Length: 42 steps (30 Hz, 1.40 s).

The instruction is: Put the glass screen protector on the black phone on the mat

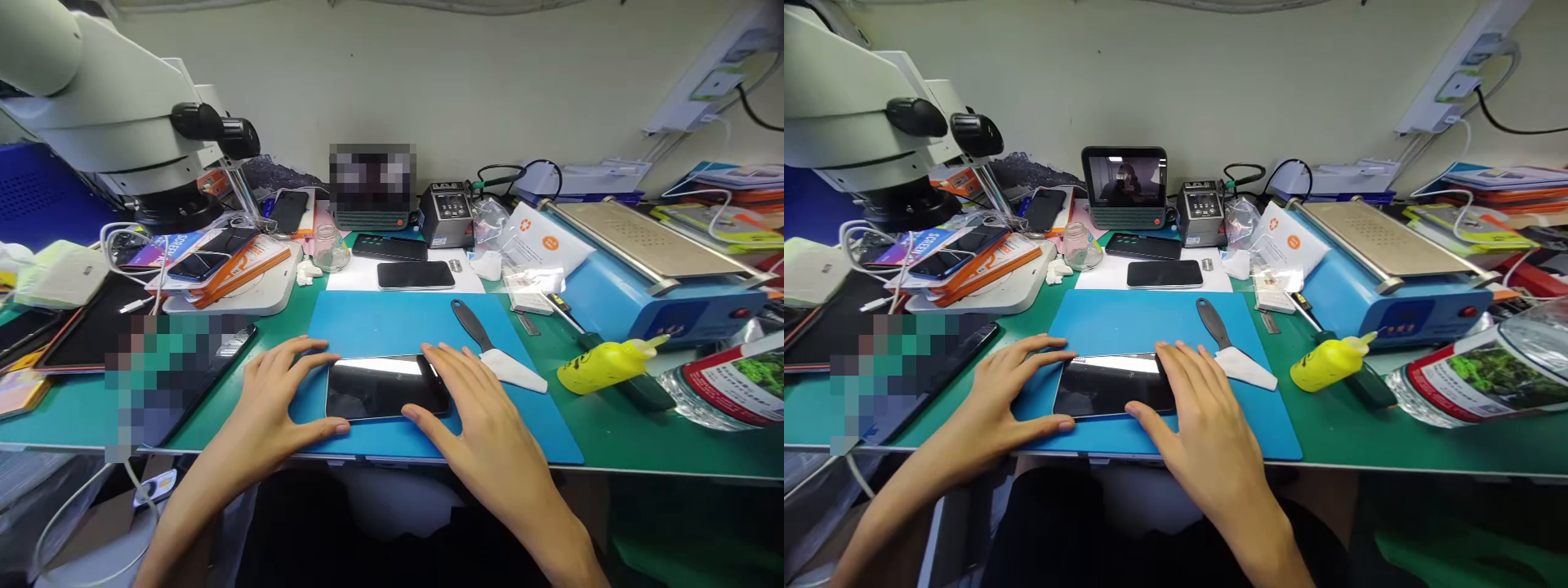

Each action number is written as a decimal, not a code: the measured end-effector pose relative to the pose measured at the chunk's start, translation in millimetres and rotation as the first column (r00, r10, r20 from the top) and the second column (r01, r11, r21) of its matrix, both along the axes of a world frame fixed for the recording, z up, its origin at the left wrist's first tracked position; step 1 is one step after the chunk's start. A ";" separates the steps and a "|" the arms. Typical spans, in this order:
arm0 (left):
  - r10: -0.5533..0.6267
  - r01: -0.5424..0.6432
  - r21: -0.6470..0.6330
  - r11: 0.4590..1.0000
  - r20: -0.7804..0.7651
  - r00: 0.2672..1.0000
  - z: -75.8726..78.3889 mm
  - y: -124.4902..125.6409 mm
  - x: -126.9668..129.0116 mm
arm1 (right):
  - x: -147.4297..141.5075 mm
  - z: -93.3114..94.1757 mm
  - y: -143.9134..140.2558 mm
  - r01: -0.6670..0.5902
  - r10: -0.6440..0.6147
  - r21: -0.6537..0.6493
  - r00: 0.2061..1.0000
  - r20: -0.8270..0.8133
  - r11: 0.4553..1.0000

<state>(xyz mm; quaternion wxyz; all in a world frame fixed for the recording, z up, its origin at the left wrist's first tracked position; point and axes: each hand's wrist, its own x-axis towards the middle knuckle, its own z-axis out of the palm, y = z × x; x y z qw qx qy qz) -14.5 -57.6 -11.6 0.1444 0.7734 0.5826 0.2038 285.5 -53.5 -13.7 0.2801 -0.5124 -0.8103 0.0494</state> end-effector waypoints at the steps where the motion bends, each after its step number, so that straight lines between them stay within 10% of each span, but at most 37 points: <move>1: 0.001 -0.001 -0.011 1.000 0.003 1.000 1.9 0.2 0.6 | 0.1 -0.5 0.2 0.000 0.000 0.006 1.000 0.005 1.000; 14: 0.079 -0.050 -0.127 0.991 0.240 0.968 18.0 -5.5 8.3 | 0.1 -3.7 3.6 0.026 -0.016 0.073 0.991 -0.134 0.997; 26: 0.134 -0.082 -0.144 0.986 0.405 0.904 -4.1 -11.4 1.7 | 3.4 3.6 -5.7 0.033 -0.047 -0.048 0.945 -0.323 0.998; 42: 0.096 -0.103 0.007 0.995 0.283 0.954 0.2 -4.9 5.7 | 11.4 17.9 -14.1 -0.058 -0.080 -0.236 0.842 -0.534 0.970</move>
